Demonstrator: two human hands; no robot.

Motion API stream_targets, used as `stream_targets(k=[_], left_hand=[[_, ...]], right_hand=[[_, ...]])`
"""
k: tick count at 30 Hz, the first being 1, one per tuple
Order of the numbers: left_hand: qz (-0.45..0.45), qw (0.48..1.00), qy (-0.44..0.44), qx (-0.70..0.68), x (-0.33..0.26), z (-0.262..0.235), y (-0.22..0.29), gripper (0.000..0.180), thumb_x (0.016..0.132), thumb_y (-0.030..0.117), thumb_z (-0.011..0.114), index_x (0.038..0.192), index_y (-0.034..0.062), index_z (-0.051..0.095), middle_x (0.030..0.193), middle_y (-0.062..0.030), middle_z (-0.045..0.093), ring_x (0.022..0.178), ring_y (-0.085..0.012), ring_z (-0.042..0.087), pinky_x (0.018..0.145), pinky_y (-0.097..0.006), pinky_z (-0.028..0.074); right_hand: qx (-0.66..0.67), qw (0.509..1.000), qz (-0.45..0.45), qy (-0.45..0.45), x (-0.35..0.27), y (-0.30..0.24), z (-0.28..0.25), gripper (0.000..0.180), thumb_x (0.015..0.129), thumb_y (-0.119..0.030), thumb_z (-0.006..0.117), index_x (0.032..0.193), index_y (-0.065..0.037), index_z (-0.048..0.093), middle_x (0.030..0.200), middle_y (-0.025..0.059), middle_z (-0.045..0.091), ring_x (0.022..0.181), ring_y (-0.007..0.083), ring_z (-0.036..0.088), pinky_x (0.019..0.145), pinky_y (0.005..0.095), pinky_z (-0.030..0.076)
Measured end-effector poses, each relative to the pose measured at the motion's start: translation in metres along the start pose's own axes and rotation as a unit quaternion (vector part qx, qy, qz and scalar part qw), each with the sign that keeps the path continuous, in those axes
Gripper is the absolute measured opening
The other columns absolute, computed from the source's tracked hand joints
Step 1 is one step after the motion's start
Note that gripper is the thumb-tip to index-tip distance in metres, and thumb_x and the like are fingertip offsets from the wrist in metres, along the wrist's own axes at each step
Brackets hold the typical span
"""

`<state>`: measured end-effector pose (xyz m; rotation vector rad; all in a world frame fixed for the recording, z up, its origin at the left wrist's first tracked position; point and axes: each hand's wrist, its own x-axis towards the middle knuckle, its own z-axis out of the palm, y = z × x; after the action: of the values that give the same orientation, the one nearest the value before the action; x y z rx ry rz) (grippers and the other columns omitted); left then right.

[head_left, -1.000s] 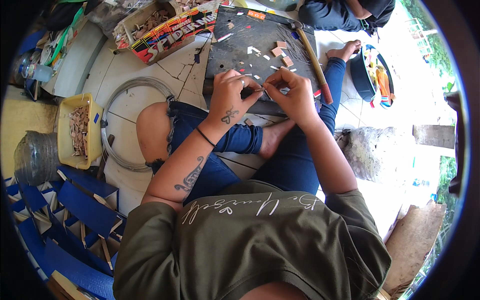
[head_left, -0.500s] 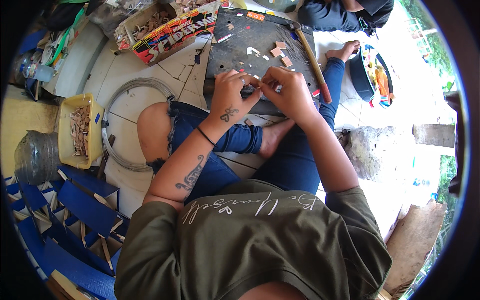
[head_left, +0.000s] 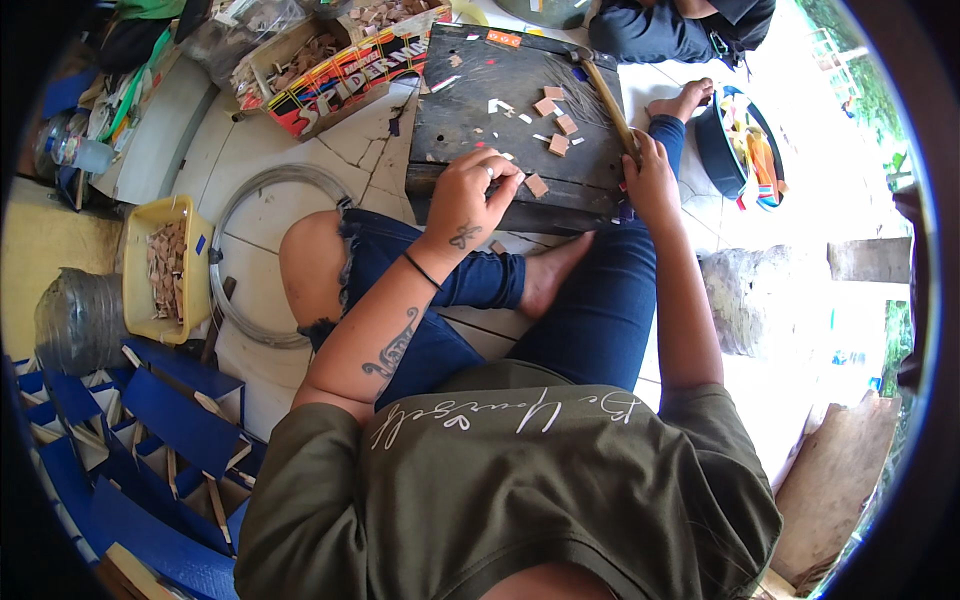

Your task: The person sits on the floor and repeatedly uses a hammer to strike small wooden blocks placed on a dark work surface. They pick up blocks, position them, and strike them one at a time, occasionally pausing to adjust the pieces or clear debris.

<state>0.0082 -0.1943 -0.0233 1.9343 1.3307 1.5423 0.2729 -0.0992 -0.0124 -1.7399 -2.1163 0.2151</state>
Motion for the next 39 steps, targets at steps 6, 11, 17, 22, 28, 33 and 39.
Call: stream_targets(k=[6, 11, 17, 22, 28, 33, 39], left_hand=[[0.005, 1.000, 0.012, 0.001, -0.001, 0.001, 0.002, 0.008, 0.085, 0.005, 0.069, 0.081, 0.0006, 0.063, 0.080, -0.0107, 0.067, 0.074, -0.0278, 0.065, 0.088, -0.035, 0.051], [0.022, 1.000, 0.013, 0.007, -0.001, 0.003, 0.000, 0.008, 0.083, 0.004, 0.068, 0.078, 0.0018, 0.061, 0.079, -0.0109, 0.064, 0.074, -0.0309, 0.063, 0.081, -0.038, 0.050], [0.026, 0.999, 0.019, -0.003, 0.000, 0.004, 0.001, 0.009, 0.082, 0.004, 0.067, 0.077, 0.0030, 0.060, 0.078, -0.0107, 0.063, 0.075, -0.0323, 0.061, 0.076, -0.040, 0.049], [0.022, 1.000, 0.017, 0.009, -0.001, 0.004, 0.003, 0.008, 0.081, 0.003, 0.067, 0.077, 0.0035, 0.059, 0.078, -0.0106, 0.062, 0.075, -0.0324, 0.061, 0.074, -0.041, 0.048], [0.036, 0.999, 0.010, 0.015, -0.001, 0.004, -0.002, 0.008, 0.081, 0.003, 0.067, 0.078, 0.0039, 0.059, 0.079, -0.0104, 0.062, 0.077, -0.0327, 0.060, 0.073, -0.040, 0.048], [0.036, 0.999, 0.008, 0.013, -0.002, 0.005, -0.003, 0.008, 0.081, 0.003, 0.067, 0.078, 0.0041, 0.059, 0.080, -0.0101, 0.062, 0.078, -0.0322, 0.061, 0.075, -0.041, 0.048], [0.043, 0.999, 0.019, 0.025, -0.003, 0.006, -0.003, 0.008, 0.081, 0.004, 0.067, 0.078, 0.0047, 0.060, 0.081, -0.0094, 0.063, 0.078, -0.0314, 0.061, 0.077, -0.041, 0.048]], right_hand=[[0.166, 0.986, -0.025, 0.009, -0.007, -0.005, -0.014, 0.038, 0.097, -0.015, 0.052, 0.134, -0.004, 0.048, 0.092, 0.0166, 0.063, 0.086, 0.0283, 0.066, 0.072, 0.0371, 0.050], [0.427, 0.890, 0.054, -0.149, -0.083, -0.035, -0.069, 0.043, 0.100, -0.010, 0.050, 0.143, -0.007, 0.045, 0.080, 0.0014, 0.058, 0.055, 0.0060, 0.049, 0.051, 0.0192, 0.039], [0.252, 0.953, -0.028, -0.164, -0.139, -0.069, -0.111, 0.050, 0.098, -0.007, 0.051, 0.146, -0.011, 0.044, 0.079, 0.0083, 0.061, 0.061, 0.0132, 0.059, 0.061, 0.0292, 0.049], [0.210, 0.967, -0.097, -0.108, -0.145, -0.076, -0.118, 0.049, 0.095, -0.005, 0.053, 0.144, -0.013, 0.048, 0.087, 0.0168, 0.065, 0.070, 0.0270, 0.066, 0.068, 0.0355, 0.052], [0.192, 0.969, -0.103, -0.115, -0.146, -0.075, -0.119, 0.048, 0.095, -0.004, 0.053, 0.142, -0.011, 0.049, 0.096, 0.0208, 0.066, 0.076, 0.0336, 0.068, 0.071, 0.0371, 0.053], [0.189, 0.967, -0.123, -0.118, -0.146, -0.072, -0.122, 0.047, 0.094, -0.003, 0.053, 0.141, -0.008, 0.049, 0.104, 0.0224, 0.067, 0.083, 0.0354, 0.069, 0.074, 0.0375, 0.053], [0.190, 0.967, -0.091, -0.144, -0.149, -0.072, -0.125, 0.047, 0.094, -0.003, 0.053, 0.141, -0.007, 0.049, 0.108, 0.0222, 0.067, 0.090, 0.0370, 0.069, 0.078, 0.0369, 0.053]])
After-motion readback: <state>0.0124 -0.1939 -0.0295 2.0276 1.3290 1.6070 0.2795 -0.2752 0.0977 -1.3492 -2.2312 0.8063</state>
